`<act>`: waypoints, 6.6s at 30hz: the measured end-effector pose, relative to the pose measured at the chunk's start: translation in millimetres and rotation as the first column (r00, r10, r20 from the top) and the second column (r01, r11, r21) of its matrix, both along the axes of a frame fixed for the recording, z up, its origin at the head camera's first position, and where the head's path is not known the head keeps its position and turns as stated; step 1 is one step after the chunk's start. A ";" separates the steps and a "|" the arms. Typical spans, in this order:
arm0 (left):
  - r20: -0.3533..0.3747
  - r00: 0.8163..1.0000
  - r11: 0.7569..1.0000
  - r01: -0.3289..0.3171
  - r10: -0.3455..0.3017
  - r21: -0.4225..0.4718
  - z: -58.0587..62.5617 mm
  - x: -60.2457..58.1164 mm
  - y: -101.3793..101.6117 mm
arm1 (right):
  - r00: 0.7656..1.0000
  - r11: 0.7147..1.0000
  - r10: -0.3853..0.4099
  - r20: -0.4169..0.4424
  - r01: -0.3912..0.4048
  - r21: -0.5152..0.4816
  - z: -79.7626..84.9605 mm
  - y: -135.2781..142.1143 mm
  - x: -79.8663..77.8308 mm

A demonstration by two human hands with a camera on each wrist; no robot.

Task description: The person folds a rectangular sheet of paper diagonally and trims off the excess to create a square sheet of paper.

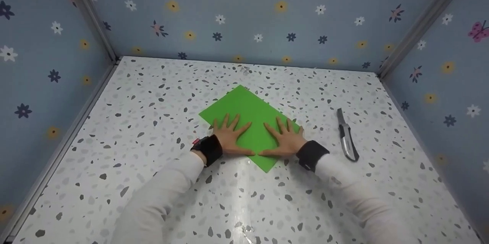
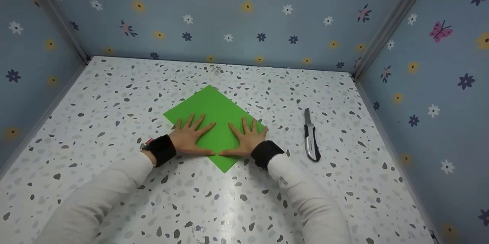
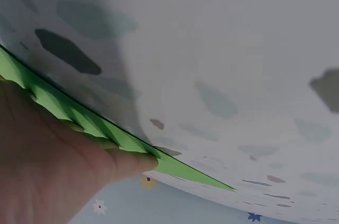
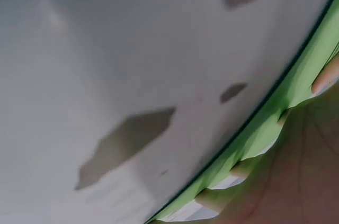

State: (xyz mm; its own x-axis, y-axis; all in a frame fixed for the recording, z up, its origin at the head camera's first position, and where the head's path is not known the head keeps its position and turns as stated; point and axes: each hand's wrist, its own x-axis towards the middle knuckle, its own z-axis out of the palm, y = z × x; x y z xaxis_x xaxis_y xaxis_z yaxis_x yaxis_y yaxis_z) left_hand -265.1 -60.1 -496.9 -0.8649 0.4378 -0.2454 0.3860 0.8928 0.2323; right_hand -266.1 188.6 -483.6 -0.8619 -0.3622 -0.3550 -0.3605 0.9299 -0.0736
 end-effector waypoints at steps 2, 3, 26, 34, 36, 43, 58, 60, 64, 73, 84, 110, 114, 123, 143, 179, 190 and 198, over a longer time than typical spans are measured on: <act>-0.012 1.000 1.000 0.009 -0.009 -0.007 0.3 2.5 0.1 | 1.000 1.000 -0.012 -0.009 0.012 -0.001 0.8 -2.5 3.9; -0.016 1.000 1.000 0.013 -0.013 -0.007 0.1 3.3 -0.1 | 1.000 1.000 -0.019 -0.012 0.019 -0.001 0.7 -3.8 5.6; -0.055 0.997 0.999 0.049 -0.049 0.006 -14.6 3.3 -4.7 | 0.984 0.985 0.165 0.063 -0.161 -0.065 -2.6 7.2 4.6; -0.080 0.995 0.998 0.067 -0.067 -0.006 -13.3 7.7 -4.5 | 0.979 0.985 0.171 0.113 -0.169 -0.025 4.0 5.3 6.1; -0.063 0.995 0.997 0.078 -0.078 0.000 -9.8 10.6 -3.6 | 0.979 0.985 0.171 0.115 -0.170 -0.019 5.0 5.3 6.6; -0.034 0.994 0.994 0.102 -0.103 -0.027 -1.8 17.9 -0.7 | 0.982 0.986 0.168 0.089 -0.167 -0.016 5.4 5.1 7.4; -0.034 0.994 0.995 0.100 -0.100 0.015 10.0 27.0 -1.1 | 0.980 0.982 0.186 0.067 -0.183 -0.048 6.6 9.6 11.3; -0.048 0.994 0.995 0.099 -0.098 0.026 6.1 25.8 -1.3 | 0.979 0.981 0.193 0.069 -0.190 -0.049 7.7 10.9 11.8; -0.066 0.994 0.995 0.088 -0.086 0.035 0.8 22.2 -2.4 | 0.976 0.979 0.200 0.086 -0.196 -0.051 9.9 12.2 10.5; -0.063 0.995 0.994 0.083 -0.078 0.074 8.7 26.0 -2.7 | 0.972 0.974 0.211 0.102 -0.201 -0.101 9.4 19.7 7.2; -0.055 0.993 0.993 0.105 -0.102 0.047 13.5 32.4 -5.3 | 0.969 0.960 0.211 0.130 -0.181 -0.213 10.5 26.0 11.8; -0.206 0.973 0.962 0.148 -0.100 0.229 20.7 38.9 -14.6 | 0.973 0.840 0.225 -0.056 -0.223 -0.495 7.6 42.6 7.8; -0.209 0.972 0.964 0.156 -0.110 0.217 24.1 43.0 -16.7 | 0.979 0.821 0.202 -0.040 -0.191 -0.538 6.2 46.8 4.3; -0.186 0.979 0.962 0.130 -0.086 0.239 31.4 48.4 -24.4 | 0.993 0.770 0.121 -0.017 -0.104 -0.630 2.5 55.5 1.8; -0.162 0.977 0.944 -0.083 0.141 0.320 27.6 20.1 -17.8 | 0.988 0.774 -0.070 0.137 0.141 -0.617 4.5 50.5 -11.7; -0.118 0.990 0.993 -0.061 0.072 0.100 -1.5 3.8 8.3 | 0.973 0.808 -0.223 0.066 0.222 -0.546 1.7 14.5 -16.4; -0.070 0.993 0.993 -0.091 0.096 0.074 -1.0 -0.1 10.1 | 0.990 0.983 0.024 -0.139 -0.048 -0.179 4.9 -23.6 25.3; -0.064 0.993 0.994 -0.097 0.101 0.059 1.8 4.6 10.9 | 0.999 0.993 0.010 -0.033 -0.014 -0.118 0.8 -32.2 33.1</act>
State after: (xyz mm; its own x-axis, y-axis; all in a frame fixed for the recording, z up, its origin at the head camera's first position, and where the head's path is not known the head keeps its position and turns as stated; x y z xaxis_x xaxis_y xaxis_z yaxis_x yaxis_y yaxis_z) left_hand -260.5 -49.3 -495.1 -0.9181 0.3608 -0.1638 0.3128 0.9138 0.2591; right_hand -233.0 156.4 -482.8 -0.8673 -0.4106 -0.2814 -0.3758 0.9108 -0.1709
